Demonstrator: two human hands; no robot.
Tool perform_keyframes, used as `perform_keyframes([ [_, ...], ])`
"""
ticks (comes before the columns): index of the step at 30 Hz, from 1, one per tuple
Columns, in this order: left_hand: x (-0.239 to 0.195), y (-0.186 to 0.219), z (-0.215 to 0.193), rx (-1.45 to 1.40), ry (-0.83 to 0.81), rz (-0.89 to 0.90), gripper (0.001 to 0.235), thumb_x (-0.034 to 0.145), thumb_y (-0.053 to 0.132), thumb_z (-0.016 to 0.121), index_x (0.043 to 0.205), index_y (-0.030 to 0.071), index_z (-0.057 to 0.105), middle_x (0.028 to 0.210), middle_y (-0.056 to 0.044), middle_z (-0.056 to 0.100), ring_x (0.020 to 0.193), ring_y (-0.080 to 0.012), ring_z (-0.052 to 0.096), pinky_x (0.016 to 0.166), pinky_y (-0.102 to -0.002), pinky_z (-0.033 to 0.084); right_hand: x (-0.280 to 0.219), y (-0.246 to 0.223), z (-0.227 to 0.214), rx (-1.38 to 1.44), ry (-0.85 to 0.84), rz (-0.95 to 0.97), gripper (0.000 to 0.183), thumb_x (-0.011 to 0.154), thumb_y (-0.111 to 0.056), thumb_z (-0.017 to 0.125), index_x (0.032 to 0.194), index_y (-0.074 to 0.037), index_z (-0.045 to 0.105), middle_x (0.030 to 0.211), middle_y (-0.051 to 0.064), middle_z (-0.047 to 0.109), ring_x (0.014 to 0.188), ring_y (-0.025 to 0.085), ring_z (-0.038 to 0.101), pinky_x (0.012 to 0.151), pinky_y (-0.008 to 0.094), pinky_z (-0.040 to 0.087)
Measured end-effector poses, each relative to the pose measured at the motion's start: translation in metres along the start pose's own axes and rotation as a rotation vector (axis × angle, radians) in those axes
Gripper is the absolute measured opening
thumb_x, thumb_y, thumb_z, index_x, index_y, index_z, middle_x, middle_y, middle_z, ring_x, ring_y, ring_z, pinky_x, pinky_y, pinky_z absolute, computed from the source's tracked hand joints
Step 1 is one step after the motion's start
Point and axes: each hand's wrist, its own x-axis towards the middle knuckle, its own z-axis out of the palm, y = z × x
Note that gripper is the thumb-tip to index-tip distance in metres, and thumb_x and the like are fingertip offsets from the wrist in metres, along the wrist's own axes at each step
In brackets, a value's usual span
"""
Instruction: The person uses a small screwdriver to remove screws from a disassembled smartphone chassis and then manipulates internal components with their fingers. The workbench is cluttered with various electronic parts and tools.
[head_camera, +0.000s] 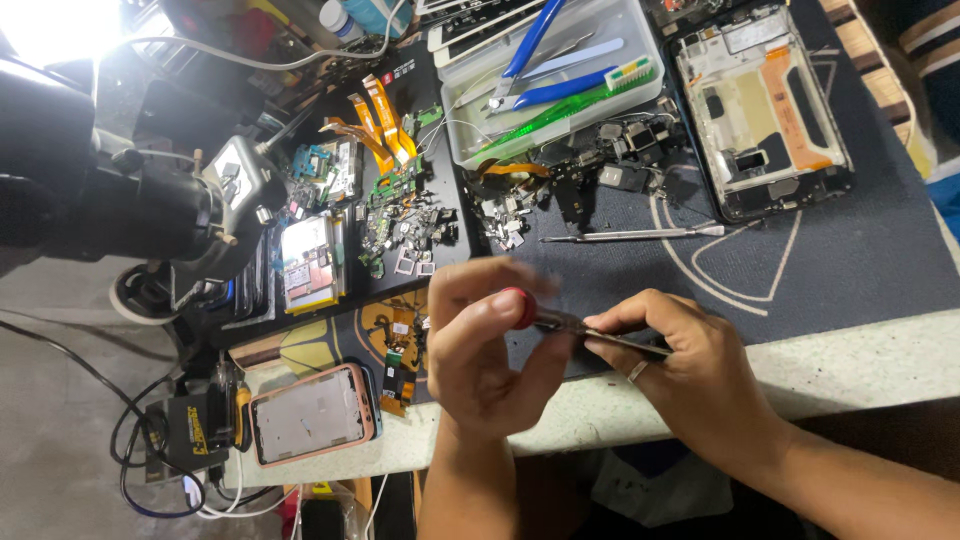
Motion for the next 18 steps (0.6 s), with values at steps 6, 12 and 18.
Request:
perform_keyframes([
  [6,-0.0027,-0.0061,0.0007,-0.067,0.036,0.012,0.077,0.077,-0.011,0.09,0.139,0.009,0.049,0.112,-0.018,0.063,0.095,-0.0214,0.065,0.073,-0.027,0.058,-0.0004,0.0029,-0.0006,0.005,-0.039,0.062,0.017,0.084,-0.017,0.078,0.097,-0.007,0.072,0.083,0.005,0.075,0.073,0.013,0.07,0.061,0.028,0.054],
  [12,-0.0015,-0.0092,0.0023,-0.102,0.018,0.04,0.073,0.086,-0.018,0.08,0.143,0.009,0.044,0.113,-0.016,0.066,0.095,-0.0232,0.069,0.084,-0.034,0.058,0.0016,0.0059,-0.0016,0.061,-0.036,-0.025,0.017,0.086,-0.016,0.077,0.098,-0.006,0.071,0.09,0.004,0.077,0.081,0.011,0.073,0.067,0.027,0.056],
  [18,-0.0091,-0.01,0.0042,-0.173,-0.005,-0.038,0.07,0.092,-0.021,0.069,0.147,0.009,0.038,0.116,-0.02,0.065,0.1,-0.03,0.071,0.089,-0.039,0.062,0.0022,0.0049,-0.0018,-0.008,-0.041,0.045,0.018,0.082,-0.016,0.079,0.096,-0.007,0.073,0.086,0.004,0.077,0.076,0.011,0.073,0.063,0.028,0.056],
])
